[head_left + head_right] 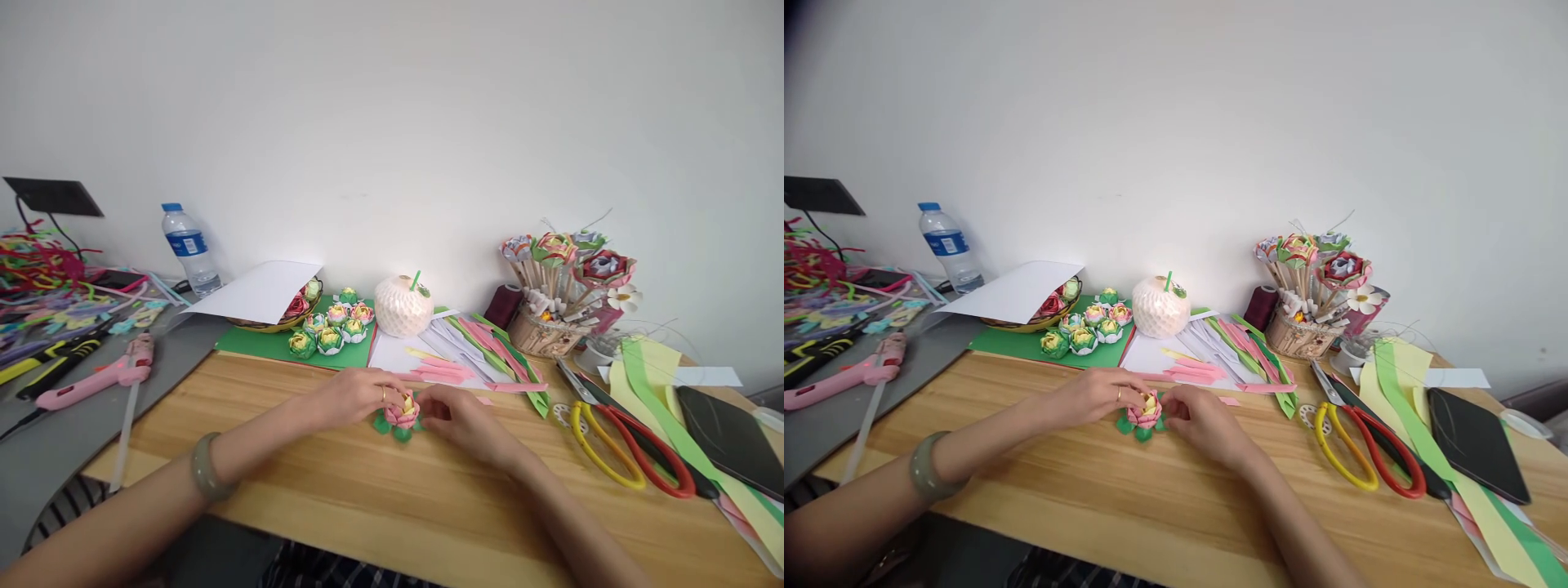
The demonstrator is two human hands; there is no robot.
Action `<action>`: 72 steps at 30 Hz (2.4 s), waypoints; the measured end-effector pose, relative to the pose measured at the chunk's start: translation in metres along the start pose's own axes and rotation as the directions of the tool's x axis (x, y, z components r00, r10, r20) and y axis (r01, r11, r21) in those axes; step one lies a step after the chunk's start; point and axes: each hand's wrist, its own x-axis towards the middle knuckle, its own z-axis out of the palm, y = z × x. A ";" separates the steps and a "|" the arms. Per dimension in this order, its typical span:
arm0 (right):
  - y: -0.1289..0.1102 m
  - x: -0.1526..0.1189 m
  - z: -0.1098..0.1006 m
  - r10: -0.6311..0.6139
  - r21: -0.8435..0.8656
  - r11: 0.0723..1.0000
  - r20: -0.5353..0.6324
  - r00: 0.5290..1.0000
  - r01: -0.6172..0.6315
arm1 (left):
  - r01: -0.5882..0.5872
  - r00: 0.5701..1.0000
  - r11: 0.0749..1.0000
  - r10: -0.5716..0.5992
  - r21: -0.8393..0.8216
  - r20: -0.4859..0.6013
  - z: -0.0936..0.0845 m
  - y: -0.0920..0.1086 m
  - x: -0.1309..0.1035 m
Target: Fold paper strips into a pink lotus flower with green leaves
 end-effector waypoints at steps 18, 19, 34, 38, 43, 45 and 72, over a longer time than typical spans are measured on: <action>-0.002 0.000 0.004 0.033 -0.096 0.995 -0.023 0.999 -0.035 | 0.034 0.999 0.987 -0.031 -0.157 0.018 -0.001 -0.006 -0.007; -0.001 0.000 0.004 0.037 -0.075 0.996 -0.014 0.999 -0.038 | 0.037 0.999 0.984 -0.040 -0.173 -0.011 -0.002 -0.007 -0.009; -0.017 0.001 0.011 -0.005 -0.153 0.988 -0.034 0.999 0.000 | 0.546 0.837 0.834 -0.548 -0.085 0.002 0.009 0.006 -0.028; -0.023 0.003 0.022 -0.133 -0.179 0.977 -0.112 0.985 0.112 | 0.482 0.840 0.744 -0.543 -0.462 0.002 0.017 -0.003 -0.029; -0.027 0.005 0.034 -0.157 0.017 0.987 -0.174 0.972 0.163 | 0.303 0.883 0.563 -0.469 -0.769 0.005 0.013 -0.006 -0.035; -0.031 0.006 0.038 -0.098 0.198 0.971 -0.178 0.979 0.133 | 0.296 0.878 0.603 -0.477 -0.741 -0.038 0.008 -0.004 -0.040; -0.051 0.027 0.063 0.025 0.419 0.903 0.163 0.986 -0.092 | 0.565 0.819 0.798 -0.573 -0.211 0.025 -0.078 -0.067 -0.145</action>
